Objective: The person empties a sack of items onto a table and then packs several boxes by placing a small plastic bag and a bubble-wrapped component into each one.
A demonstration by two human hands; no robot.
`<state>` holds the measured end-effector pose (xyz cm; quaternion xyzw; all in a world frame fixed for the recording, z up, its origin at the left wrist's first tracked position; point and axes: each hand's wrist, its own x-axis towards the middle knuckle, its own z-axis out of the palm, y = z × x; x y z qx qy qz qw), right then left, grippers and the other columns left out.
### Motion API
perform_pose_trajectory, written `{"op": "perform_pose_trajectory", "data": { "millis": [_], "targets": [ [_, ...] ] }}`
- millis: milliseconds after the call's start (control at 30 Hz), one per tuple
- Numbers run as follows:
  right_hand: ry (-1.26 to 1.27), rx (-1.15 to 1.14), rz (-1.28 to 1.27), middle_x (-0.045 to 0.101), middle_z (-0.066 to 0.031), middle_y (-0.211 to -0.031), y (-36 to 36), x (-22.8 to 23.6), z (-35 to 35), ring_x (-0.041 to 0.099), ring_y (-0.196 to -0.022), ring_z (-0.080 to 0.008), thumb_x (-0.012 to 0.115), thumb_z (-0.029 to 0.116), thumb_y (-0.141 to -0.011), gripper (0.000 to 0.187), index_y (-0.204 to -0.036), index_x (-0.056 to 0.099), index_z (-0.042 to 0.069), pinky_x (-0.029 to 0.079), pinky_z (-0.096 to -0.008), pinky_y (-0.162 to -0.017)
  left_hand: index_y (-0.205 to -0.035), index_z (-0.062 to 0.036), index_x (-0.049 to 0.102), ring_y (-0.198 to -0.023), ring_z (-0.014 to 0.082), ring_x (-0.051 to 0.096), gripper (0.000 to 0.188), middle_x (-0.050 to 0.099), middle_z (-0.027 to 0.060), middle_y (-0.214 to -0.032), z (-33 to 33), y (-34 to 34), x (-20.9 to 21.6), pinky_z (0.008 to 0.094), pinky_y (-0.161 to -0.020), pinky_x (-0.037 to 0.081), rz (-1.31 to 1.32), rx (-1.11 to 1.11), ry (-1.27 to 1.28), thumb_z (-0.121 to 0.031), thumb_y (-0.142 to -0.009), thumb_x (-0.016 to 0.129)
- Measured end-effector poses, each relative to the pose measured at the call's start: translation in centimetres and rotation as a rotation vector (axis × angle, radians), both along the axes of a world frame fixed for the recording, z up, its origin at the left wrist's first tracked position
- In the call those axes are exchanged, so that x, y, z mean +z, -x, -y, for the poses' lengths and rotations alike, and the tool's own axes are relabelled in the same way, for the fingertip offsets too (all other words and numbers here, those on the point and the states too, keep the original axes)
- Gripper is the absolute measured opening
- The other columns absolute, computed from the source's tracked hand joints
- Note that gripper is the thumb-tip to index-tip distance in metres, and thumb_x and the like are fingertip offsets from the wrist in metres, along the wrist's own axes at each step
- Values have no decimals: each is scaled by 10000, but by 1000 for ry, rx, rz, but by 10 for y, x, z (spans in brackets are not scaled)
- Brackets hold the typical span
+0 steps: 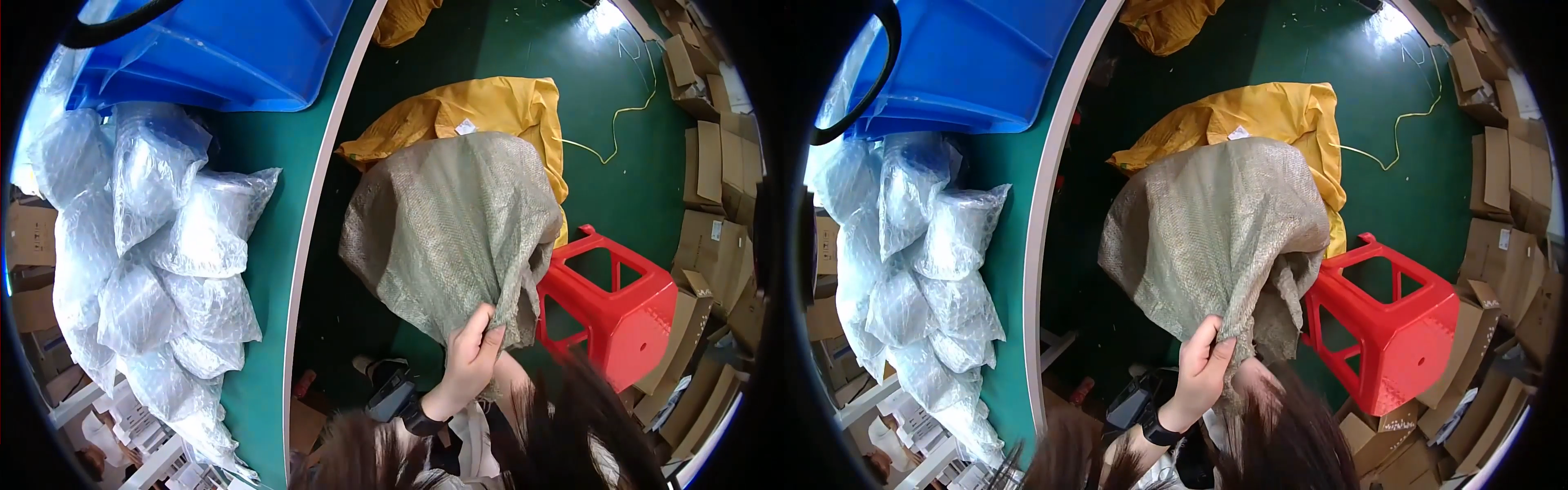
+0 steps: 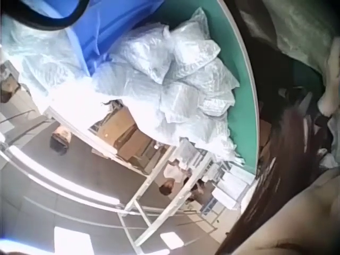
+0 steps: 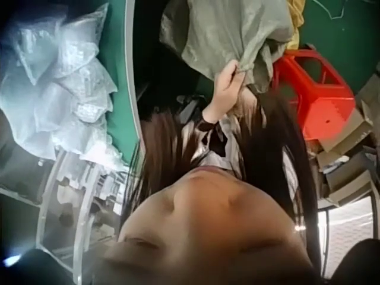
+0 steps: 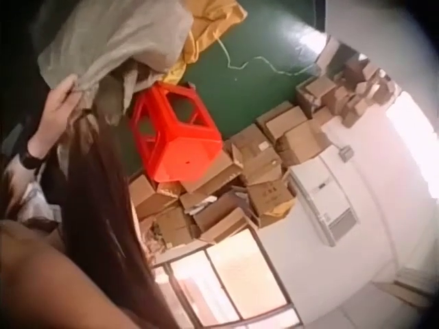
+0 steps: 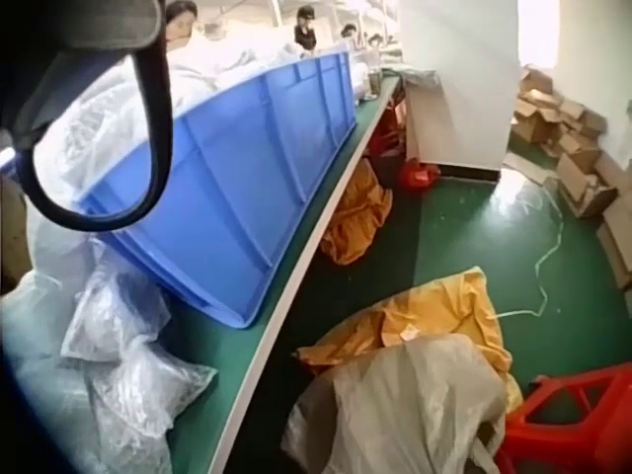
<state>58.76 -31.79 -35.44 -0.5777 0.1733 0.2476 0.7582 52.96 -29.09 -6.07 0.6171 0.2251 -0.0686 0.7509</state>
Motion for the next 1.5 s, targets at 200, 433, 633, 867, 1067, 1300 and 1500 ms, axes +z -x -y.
{"op": "perform_pose_trajectory", "data": {
  "millis": [200,433,633,867,1067,1300,1500],
  "targets": [
    [-37,10,-4,442,-129,-1212,1,-27,-15,403,-1150,-264,484,232,-843,451,-1241,386,44,341,-384,-958,-873,7,460,-518,67,336,60,391,-2,-573,-12,15,-5,233,-461,305,-63,58,143,-43,-847,481],
    [-53,0,-33,447,-125,-1209,12,-57,-18,409,-1144,-260,480,237,-847,446,-1239,389,45,345,-383,-955,-836,6,497,-615,30,391,35,461,-31,-668,-42,36,1,171,-554,316,-274,68,200,-18,-817,479],
    [-74,1,-31,452,-122,-1208,9,-72,-16,415,-1139,-257,477,240,-850,443,-1238,391,46,349,-382,-952,-775,5,489,-599,39,422,35,479,-22,-648,-44,46,7,179,-542,320,-420,-76,85,-8,-806,479],
    [-75,11,-40,457,-119,-1205,9,-92,0,421,-1134,-253,473,244,-854,438,-1237,394,46,353,-380,-949,-835,2,504,-553,78,442,58,505,28,-649,-56,46,-3,229,-503,364,-512,-135,58,-53,-827,520],
    [-92,36,-16,461,-115,-1204,-3,-96,5,426,-1129,-250,470,248,-857,435,-1236,397,47,357,-379,-946,-821,-5,495,-589,82,463,33,518,30,-667,-56,52,-12,228,-543,372,-517,53,126,-38,-821,498],
    [-83,72,-14,466,-112,-1202,2,-85,19,433,-1123,-247,466,252,-861,430,-1235,400,48,361,-377,-943,-805,-13,483,-632,88,487,16,534,32,-689,-55,68,-5,227,-589,383,-547,273,237,-19,-815,472],
    [-77,75,13,470,-109,-1200,5,-46,41,438,-1119,-244,463,255,-865,427,-1234,402,49,365,-376,-941,-862,-17,461,-729,115,520,68,558,65,-790,-53,68,-1,263,-703,415,-389,408,371,-50,-806,481]
  ]
}}
